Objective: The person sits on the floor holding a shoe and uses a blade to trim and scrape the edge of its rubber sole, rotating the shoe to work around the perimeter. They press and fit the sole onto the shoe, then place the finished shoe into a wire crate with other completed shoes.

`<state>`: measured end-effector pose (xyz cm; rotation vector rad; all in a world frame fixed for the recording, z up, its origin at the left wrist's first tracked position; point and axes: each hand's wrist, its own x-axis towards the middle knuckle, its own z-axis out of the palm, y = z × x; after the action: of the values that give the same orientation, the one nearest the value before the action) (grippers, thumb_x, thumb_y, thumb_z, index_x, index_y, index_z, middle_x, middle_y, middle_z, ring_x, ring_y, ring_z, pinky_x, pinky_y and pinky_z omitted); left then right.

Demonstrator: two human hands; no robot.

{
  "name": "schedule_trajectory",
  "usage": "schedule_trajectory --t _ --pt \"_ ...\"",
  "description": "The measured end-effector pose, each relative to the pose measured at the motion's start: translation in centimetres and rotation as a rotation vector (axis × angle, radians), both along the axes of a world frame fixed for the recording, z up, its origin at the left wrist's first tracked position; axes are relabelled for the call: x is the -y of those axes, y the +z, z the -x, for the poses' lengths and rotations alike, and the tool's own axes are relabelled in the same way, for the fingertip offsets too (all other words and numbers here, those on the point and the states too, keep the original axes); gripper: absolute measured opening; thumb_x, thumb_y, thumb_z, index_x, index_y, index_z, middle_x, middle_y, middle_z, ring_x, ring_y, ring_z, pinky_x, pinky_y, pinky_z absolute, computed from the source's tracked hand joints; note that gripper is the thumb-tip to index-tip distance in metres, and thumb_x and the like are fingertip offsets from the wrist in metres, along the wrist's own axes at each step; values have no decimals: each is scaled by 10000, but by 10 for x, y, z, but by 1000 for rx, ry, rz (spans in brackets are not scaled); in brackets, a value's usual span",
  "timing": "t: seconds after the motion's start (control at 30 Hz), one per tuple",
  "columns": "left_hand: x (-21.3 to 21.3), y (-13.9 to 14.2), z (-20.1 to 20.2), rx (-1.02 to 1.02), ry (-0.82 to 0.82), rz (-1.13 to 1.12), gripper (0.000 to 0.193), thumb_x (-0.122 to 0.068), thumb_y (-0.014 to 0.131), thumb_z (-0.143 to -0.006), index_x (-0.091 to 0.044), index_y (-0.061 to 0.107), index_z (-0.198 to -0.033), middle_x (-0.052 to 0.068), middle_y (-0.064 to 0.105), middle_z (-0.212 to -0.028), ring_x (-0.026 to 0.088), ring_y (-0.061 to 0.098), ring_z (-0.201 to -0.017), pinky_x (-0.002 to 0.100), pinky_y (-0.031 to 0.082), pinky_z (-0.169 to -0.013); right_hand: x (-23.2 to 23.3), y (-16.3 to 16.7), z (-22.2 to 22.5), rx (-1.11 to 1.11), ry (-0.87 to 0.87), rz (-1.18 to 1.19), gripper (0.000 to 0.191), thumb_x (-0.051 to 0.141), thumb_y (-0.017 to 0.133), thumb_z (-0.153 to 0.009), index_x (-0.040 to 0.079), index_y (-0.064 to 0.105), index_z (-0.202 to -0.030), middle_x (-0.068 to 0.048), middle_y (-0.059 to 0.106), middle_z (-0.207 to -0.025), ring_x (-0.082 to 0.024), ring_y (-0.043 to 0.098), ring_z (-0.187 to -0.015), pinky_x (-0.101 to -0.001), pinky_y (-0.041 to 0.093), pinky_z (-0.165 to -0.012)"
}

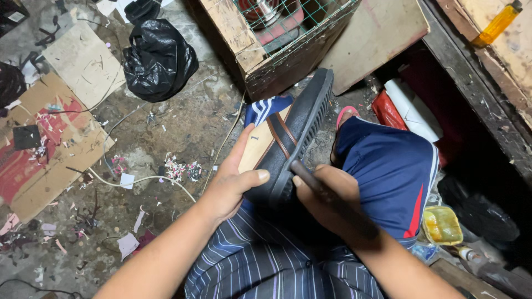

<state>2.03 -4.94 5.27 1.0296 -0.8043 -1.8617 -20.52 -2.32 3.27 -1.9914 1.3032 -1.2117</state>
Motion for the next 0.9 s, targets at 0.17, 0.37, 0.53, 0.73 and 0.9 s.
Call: schedule_trajectory --t 0.17,0.37,0.53,0.73,0.9 --pt "13 6 -3 264 -71 161 1057 -64 707 -757 -37 129 -1641 155 468 -1544 223 447 -1425 331 314 -1176 17 12 4 -45 113 -202 239 92 776 -838 67 568 -723 -80 553 -607 -236 580 -518 -377 446 -506" --pt "13 3 10 249 41 177 1052 -61 739 -735 -6 184 -1627 145 467 -1544 229 458 -1431 332 343 -1176 22 34 27 112 164 -548 90 120 736 -883 73 671 -842 -29 632 -676 -112 600 -590 -314 495 -526" --pt "13 7 7 318 30 216 1080 -106 754 -721 -1 174 -1626 165 488 -1524 243 484 -1414 340 354 -1174 4 17 11 185 54 -634 204 185 798 -834 65 664 -738 -15 590 -593 -102 537 -545 -313 440 -485" --pt "12 24 19 719 -40 311 1125 -148 797 -692 -45 169 -1619 151 513 -1467 237 507 -1359 334 404 -1126 2 -4 23 129 83 -596 247 209 786 -858 64 633 -729 -18 586 -625 -103 538 -572 -289 455 -517" --pt "3 23 25 372 117 385 1051 -82 772 -765 0 176 -1627 182 465 -1548 262 473 -1440 369 369 -1184 -21 10 30 260 -145 -467 153 165 724 -898 57 660 -810 -12 606 -672 -101 546 -616 -273 471 -583"
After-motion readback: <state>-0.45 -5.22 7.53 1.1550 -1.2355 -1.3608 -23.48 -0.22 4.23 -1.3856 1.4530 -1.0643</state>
